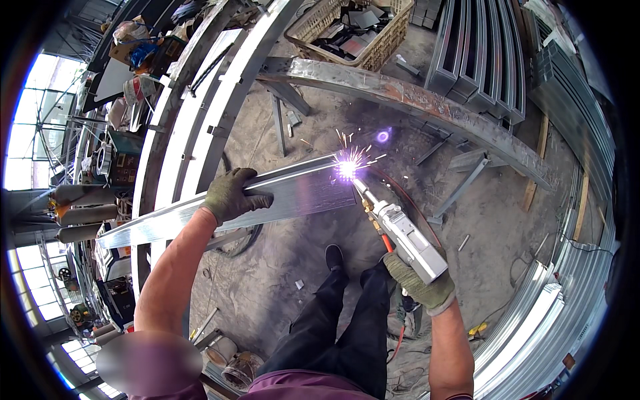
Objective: The person welds the corners of rectangular metal frames using a handheld welding torch. They position the frames on a workbench, weld each corner, and then move the completed frames to a stack nearby.
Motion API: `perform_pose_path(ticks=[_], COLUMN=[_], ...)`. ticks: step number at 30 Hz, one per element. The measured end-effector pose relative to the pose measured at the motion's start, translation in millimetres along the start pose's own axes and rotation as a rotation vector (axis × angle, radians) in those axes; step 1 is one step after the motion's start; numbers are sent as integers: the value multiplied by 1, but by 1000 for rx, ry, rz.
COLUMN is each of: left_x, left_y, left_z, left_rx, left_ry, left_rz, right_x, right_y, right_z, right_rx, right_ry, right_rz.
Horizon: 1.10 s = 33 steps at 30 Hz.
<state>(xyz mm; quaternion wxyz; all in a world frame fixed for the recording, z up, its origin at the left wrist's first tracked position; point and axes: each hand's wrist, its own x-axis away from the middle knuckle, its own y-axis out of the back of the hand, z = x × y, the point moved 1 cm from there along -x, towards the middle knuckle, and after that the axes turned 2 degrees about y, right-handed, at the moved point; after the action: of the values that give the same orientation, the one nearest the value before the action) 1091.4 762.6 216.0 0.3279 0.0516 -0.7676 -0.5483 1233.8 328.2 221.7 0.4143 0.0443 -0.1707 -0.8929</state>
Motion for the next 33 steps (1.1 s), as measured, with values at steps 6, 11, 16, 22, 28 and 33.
perform_pose_path(ticks=[6,11,16,22,28,33], left_x=[0,0,0,1,-1,0], left_y=[1,0,1,1,1,3], left_z=[-1,0,-1,-2,-1,-3], left_rx=[12,20,9,22,20,16], left_ry=[5,-3,6,24,18,18], left_rz=[4,-5,5,9,18,12], right_x=[5,7,4,10,13,12], right_y=[0,2,2,2,2,2], right_z=[-5,-8,-4,-7,-11,-10], right_rx=[57,145,15,6,127,132], right_ry=[-22,64,36,-133,-8,68], right_rz=[30,45,32,83,74,47])
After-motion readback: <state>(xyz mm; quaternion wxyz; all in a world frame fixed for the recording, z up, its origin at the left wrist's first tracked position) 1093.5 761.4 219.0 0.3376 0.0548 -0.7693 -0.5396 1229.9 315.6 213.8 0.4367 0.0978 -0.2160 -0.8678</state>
